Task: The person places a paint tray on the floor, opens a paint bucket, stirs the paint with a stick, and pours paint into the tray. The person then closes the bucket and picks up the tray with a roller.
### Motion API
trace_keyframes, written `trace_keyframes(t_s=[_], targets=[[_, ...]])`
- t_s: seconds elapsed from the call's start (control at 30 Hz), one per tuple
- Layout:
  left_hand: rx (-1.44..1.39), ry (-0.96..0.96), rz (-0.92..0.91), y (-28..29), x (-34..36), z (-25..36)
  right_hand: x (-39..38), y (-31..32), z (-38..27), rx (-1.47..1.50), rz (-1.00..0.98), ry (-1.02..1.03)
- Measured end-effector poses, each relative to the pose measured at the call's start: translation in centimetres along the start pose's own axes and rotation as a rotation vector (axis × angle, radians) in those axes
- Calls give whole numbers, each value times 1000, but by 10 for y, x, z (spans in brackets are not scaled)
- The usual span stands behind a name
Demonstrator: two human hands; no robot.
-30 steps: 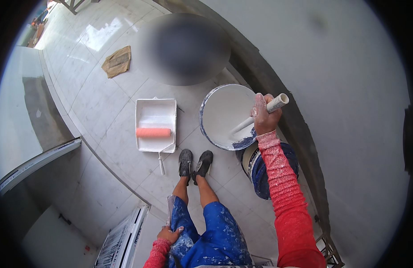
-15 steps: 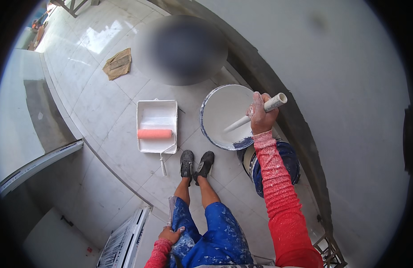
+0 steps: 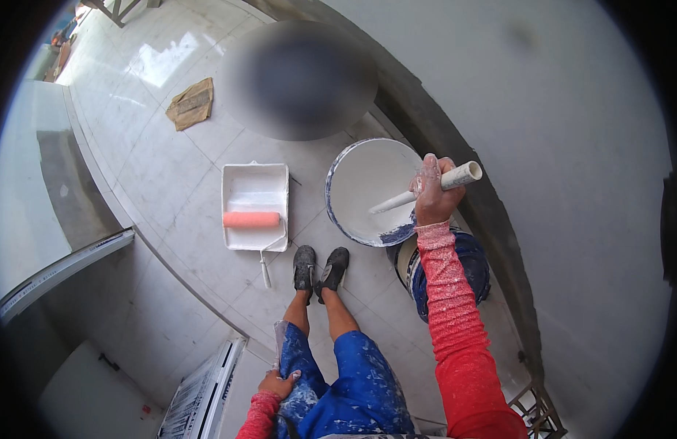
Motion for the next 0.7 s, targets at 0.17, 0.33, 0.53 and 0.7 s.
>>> trace_keyframes(t_s=[0.17, 0.33, 0.53, 0.7], targets=[[35, 21, -7, 0, -3, 2, 10, 2, -11, -186, -128, 27], [25, 33, -13, 3, -4, 3, 8, -2, -8, -114, -249, -9], [3, 63, -28, -1, -1, 0, 5, -18, 2, -264, -379, -30], [-38, 64, 52, 1, -1, -2, 2, -26, -1, -275, -469, 61]])
Point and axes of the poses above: each hand's wrist, its own x-axis towards the middle knuckle, its own y-axis out of the back of the hand, z = x × y, the point moved 8 cm from there along x, towards the middle knuckle, and after that the axes turned 8 degrees about z, right-handed, at the moved point
